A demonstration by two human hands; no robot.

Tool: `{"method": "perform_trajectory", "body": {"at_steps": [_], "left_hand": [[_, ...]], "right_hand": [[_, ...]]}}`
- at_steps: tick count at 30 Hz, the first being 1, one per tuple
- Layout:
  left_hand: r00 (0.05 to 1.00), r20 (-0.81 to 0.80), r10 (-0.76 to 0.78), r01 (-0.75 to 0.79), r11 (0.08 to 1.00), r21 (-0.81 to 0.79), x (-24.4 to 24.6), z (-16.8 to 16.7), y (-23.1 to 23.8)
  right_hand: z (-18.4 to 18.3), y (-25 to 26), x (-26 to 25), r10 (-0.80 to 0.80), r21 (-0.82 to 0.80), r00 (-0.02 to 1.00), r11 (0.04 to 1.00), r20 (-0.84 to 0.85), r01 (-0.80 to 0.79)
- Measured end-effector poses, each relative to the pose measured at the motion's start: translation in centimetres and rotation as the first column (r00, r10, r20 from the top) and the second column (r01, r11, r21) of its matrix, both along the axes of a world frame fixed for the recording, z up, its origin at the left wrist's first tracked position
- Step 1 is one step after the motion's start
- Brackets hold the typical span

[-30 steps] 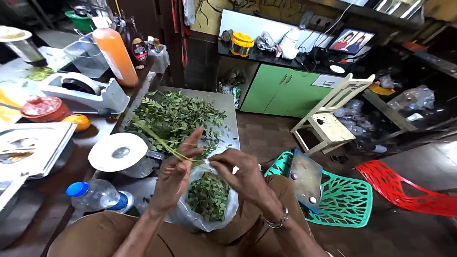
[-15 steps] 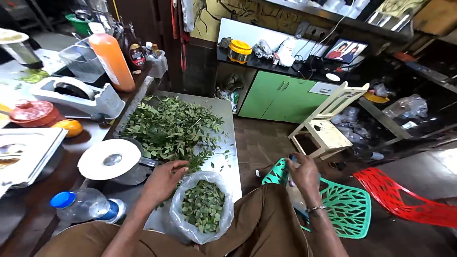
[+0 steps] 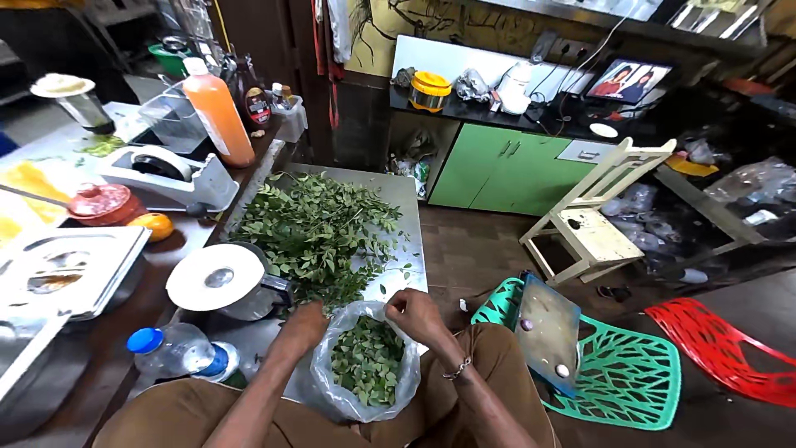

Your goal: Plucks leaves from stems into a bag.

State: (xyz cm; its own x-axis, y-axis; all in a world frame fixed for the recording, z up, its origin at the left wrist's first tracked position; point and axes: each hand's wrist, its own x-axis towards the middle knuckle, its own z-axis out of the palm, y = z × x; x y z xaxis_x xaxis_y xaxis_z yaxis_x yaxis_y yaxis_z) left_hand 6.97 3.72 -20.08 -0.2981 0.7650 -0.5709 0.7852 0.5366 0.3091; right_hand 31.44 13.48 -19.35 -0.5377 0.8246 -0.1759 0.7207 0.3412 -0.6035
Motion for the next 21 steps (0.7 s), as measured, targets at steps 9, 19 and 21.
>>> {"method": "perform_trajectory", "body": {"at_steps": [9,19,21], "left_hand": [[0.997,-0.073,-0.005,0.004,1.000,-0.006,-0.3,-0.5,0.1],[0.993,-0.114,0.018,-0.019,1.000,-0.011,-0.5,-1.3,0.6],[0.993,-0.117,0.025,-0.025,1.000,-0.004,-0.7,-1.6,0.4]], "right_hand": [[4.2,2.2,6.5,-0.195,0.090,0.900,0.965,-0.390,0.248],[9.2,4.3,13.5,-0.386,-0.209,0.514,0.906,-0.767,0.368],[9.8,3.9,14.4,-0.411,-0.266,0.442,0.896,-0.797,0.354]]}}
